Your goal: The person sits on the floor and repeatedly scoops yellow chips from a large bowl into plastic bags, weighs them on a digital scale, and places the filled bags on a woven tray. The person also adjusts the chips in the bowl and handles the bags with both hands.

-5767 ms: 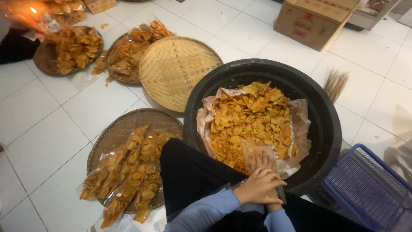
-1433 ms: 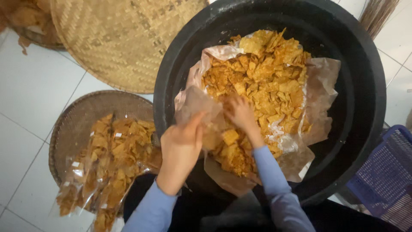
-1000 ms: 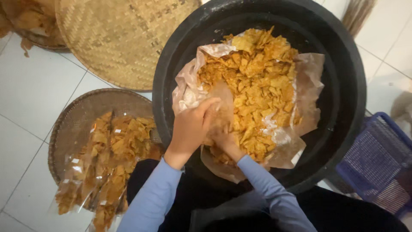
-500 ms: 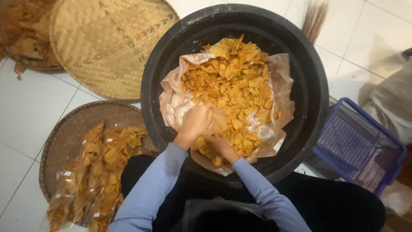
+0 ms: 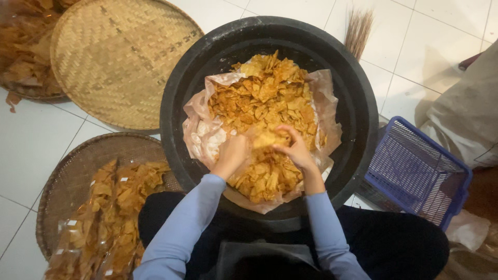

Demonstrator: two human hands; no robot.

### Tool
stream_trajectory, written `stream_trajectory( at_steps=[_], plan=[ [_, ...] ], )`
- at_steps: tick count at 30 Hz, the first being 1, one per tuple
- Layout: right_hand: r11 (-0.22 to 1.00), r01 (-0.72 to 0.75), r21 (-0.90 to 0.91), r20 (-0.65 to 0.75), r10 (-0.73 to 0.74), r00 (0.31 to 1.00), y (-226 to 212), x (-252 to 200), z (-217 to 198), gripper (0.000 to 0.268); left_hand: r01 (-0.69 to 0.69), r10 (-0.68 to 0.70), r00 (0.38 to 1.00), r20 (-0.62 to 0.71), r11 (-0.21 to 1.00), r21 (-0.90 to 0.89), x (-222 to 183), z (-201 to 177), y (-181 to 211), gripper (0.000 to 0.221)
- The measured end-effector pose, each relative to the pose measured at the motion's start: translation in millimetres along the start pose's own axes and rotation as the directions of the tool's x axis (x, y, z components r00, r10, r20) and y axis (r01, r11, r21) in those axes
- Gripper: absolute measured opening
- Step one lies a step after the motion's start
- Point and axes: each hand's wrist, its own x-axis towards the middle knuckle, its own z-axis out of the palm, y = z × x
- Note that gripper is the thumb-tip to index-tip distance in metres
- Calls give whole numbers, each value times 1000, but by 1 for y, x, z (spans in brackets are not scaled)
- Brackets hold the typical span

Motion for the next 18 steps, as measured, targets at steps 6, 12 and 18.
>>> stream_trajectory(
  at_steps=[6,12,18],
  plan=[
    [943,85,322,-210,-17,978,-39,3,56,58,-36,27,999,-43,974,-225,0,-17,15,22],
    [931,245,-271,5,-253,967,-60,-6,55,39,-51,-3,989,-147,929,-366,-4,-42,28,27],
    [936,276,-220,-256,-329,909,-12,0,37,32,-208,142,967,-212,921,-330,5,-25,13,27]
  ],
)
